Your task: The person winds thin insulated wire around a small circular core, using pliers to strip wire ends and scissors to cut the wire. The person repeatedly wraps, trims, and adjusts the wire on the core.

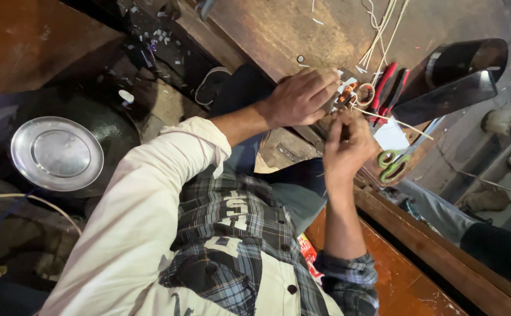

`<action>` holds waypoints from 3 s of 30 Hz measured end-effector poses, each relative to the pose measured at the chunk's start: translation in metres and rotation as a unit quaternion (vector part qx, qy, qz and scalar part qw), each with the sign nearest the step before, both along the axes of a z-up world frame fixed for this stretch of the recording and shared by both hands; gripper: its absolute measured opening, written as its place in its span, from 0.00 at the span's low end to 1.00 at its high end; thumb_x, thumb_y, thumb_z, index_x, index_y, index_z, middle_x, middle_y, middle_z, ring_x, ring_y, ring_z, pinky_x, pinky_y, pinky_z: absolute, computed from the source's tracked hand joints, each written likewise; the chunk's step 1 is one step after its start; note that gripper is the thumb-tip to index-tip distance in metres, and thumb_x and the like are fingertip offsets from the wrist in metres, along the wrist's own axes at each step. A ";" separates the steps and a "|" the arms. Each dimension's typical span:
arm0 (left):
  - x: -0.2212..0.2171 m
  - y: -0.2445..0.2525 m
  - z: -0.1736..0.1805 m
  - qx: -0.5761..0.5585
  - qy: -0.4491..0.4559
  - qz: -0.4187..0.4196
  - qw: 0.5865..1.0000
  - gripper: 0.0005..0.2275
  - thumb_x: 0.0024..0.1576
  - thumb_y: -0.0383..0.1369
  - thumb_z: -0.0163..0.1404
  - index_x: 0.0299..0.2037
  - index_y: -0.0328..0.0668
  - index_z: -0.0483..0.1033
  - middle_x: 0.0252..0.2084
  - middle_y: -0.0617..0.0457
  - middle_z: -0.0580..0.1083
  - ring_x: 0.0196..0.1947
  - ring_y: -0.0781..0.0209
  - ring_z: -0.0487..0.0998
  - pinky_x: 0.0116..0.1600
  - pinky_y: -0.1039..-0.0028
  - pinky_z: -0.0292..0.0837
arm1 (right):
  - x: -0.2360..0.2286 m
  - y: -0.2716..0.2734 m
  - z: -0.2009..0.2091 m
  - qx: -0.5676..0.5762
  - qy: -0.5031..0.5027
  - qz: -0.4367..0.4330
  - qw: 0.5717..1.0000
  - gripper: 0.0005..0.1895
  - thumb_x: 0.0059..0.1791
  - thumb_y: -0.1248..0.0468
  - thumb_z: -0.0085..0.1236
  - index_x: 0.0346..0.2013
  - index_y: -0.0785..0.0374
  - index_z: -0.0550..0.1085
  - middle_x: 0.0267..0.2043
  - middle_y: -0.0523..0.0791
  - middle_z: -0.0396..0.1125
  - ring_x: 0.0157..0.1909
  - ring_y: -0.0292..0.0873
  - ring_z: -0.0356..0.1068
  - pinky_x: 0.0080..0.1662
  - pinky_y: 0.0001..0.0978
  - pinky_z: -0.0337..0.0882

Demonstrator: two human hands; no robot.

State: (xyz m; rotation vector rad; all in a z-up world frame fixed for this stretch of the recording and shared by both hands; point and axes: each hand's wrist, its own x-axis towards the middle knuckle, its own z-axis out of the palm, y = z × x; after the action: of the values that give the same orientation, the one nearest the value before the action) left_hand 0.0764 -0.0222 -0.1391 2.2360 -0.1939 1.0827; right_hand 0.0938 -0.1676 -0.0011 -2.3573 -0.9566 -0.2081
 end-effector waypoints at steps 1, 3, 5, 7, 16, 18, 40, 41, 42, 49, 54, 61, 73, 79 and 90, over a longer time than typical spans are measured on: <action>0.002 -0.001 -0.001 -0.001 -0.009 -0.001 1.000 0.37 0.47 0.36 0.69 0.64 0.29 0.62 0.62 0.39 0.63 0.64 0.42 0.68 0.67 0.54 0.66 | -0.003 -0.001 -0.001 0.016 -0.014 0.020 1.000 0.02 0.52 0.76 0.62 0.40 0.72 0.77 0.39 0.50 0.72 0.39 0.41 0.72 0.43 0.31 0.72; 0.004 -0.001 -0.004 -0.001 -0.024 -0.004 1.000 0.38 0.49 0.39 0.70 0.64 0.28 0.61 0.62 0.38 0.62 0.64 0.41 0.67 0.68 0.53 0.66 | -0.009 -0.005 -0.002 0.017 -0.013 0.030 0.999 0.07 0.55 0.77 0.60 0.48 0.72 0.78 0.45 0.52 0.73 0.45 0.43 0.74 0.49 0.32 0.73; 0.003 0.000 -0.005 0.005 -0.012 0.006 1.000 0.37 0.49 0.38 0.70 0.64 0.30 0.61 0.63 0.39 0.62 0.65 0.42 0.67 0.68 0.54 0.65 | -0.011 -0.009 -0.007 0.030 0.003 0.022 0.999 0.09 0.55 0.77 0.60 0.51 0.73 0.79 0.45 0.52 0.73 0.46 0.43 0.74 0.50 0.32 0.73; 0.002 -0.002 -0.004 0.008 -0.001 0.008 1.000 0.37 0.49 0.38 0.70 0.64 0.30 0.61 0.64 0.40 0.62 0.65 0.42 0.67 0.68 0.54 0.65 | -0.012 -0.015 -0.014 0.052 0.033 -0.008 0.998 0.08 0.54 0.76 0.63 0.49 0.72 0.79 0.41 0.50 0.73 0.42 0.40 0.72 0.47 0.31 0.72; -0.003 0.002 0.004 0.003 0.004 0.004 1.000 0.37 0.48 0.36 0.70 0.64 0.31 0.62 0.64 0.40 0.62 0.66 0.43 0.67 0.69 0.54 0.64 | -0.005 -0.015 -0.043 0.213 0.217 -0.109 0.946 0.03 0.56 0.71 0.60 0.40 0.71 0.76 0.29 0.37 0.68 0.28 0.25 0.61 0.31 0.17 0.59; -0.003 0.002 0.004 -0.003 -0.003 -0.002 1.000 0.37 0.48 0.35 0.70 0.64 0.32 0.62 0.64 0.41 0.62 0.66 0.43 0.67 0.69 0.54 0.64 | -0.005 -0.015 -0.039 0.183 0.214 -0.105 0.954 0.03 0.56 0.71 0.61 0.40 0.71 0.76 0.28 0.36 0.65 0.28 0.25 0.58 0.31 0.17 0.56; 0.009 -0.004 -0.013 0.039 -0.037 0.010 0.999 0.32 0.49 0.30 0.64 0.62 0.32 0.60 0.62 0.42 0.60 0.64 0.44 0.66 0.67 0.54 0.64 | 0.013 -0.019 -0.031 0.138 0.224 -0.092 0.960 0.05 0.54 0.73 0.63 0.35 0.71 0.75 0.32 0.40 0.70 0.32 0.29 0.66 0.38 0.20 0.66; 0.010 -0.004 -0.013 0.045 -0.041 0.016 0.998 0.31 0.51 0.30 0.64 0.62 0.32 0.61 0.61 0.41 0.61 0.63 0.44 0.66 0.66 0.54 0.64 | 0.014 -0.017 -0.031 0.139 0.228 -0.102 0.958 0.04 0.53 0.73 0.62 0.34 0.70 0.74 0.32 0.40 0.70 0.32 0.29 0.66 0.38 0.20 0.67; 0.009 -0.004 -0.013 0.051 -0.044 0.021 0.998 0.29 0.52 0.30 0.63 0.61 0.32 0.61 0.61 0.41 0.62 0.63 0.44 0.66 0.66 0.54 0.64 | 0.014 -0.014 -0.030 0.139 0.232 -0.111 0.956 0.04 0.52 0.74 0.62 0.33 0.70 0.74 0.31 0.41 0.71 0.31 0.30 0.67 0.37 0.21 0.67; 0.007 -0.002 -0.010 0.093 -0.052 0.042 0.993 0.24 0.57 0.32 0.60 0.58 0.31 0.63 0.59 0.41 0.65 0.63 0.45 0.67 0.67 0.54 0.64 | 0.005 -0.003 0.003 -0.078 0.105 -0.050 0.990 0.03 0.51 0.73 0.63 0.38 0.72 0.77 0.31 0.47 0.73 0.32 0.36 0.71 0.39 0.27 0.71; 0.007 -0.002 -0.010 0.099 -0.070 0.053 0.991 0.24 0.57 0.31 0.59 0.60 0.29 0.63 0.59 0.41 0.64 0.64 0.45 0.67 0.68 0.55 0.63 | 0.009 -0.003 0.018 -0.109 0.063 0.005 0.992 0.05 0.52 0.73 0.66 0.41 0.69 0.79 0.37 0.50 0.74 0.37 0.44 0.74 0.43 0.33 0.72; 0.014 -0.010 -0.021 0.093 -0.072 0.064 0.991 0.23 0.59 0.31 0.60 0.58 0.31 0.62 0.58 0.43 0.64 0.62 0.47 0.67 0.67 0.56 0.64 | -0.001 -0.011 0.013 -0.056 0.023 0.033 0.998 0.09 0.53 0.74 0.66 0.48 0.69 0.80 0.44 0.52 0.73 0.45 0.47 0.73 0.49 0.35 0.72; 0.014 -0.009 -0.021 0.093 -0.068 0.060 0.991 0.23 0.59 0.31 0.60 0.58 0.30 0.62 0.56 0.42 0.64 0.59 0.47 0.68 0.65 0.57 0.65 | 0.003 -0.002 0.014 -0.097 0.013 0.007 0.995 0.02 0.52 0.74 0.64 0.39 0.69 0.79 0.38 0.51 0.73 0.38 0.46 0.73 0.42 0.35 0.71; 0.013 -0.008 -0.017 0.087 -0.076 0.067 0.991 0.23 0.56 0.30 0.60 0.57 0.30 0.64 0.58 0.41 0.64 0.60 0.46 0.68 0.65 0.57 0.66 | 0.003 0.000 0.009 -0.089 0.013 0.000 0.996 0.03 0.52 0.75 0.64 0.40 0.69 0.80 0.36 0.50 0.71 0.33 0.44 0.71 0.37 0.35 0.70; 0.000 0.005 -0.001 0.046 -0.043 0.019 0.998 0.30 0.47 0.33 0.65 0.58 0.30 0.65 0.57 0.40 0.64 0.57 0.43 0.69 0.64 0.54 0.67 | 0.004 0.003 0.010 -0.057 0.012 0.004 0.998 0.05 0.50 0.74 0.63 0.40 0.67 0.80 0.35 0.50 0.70 0.34 0.44 0.70 0.38 0.33 0.69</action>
State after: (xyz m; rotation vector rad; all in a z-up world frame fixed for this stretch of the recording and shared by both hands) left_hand 0.0761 -0.0176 -0.1405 2.2842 -0.2432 1.2129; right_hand 0.0974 -0.1650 0.0086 -2.4537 -0.9903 -0.1245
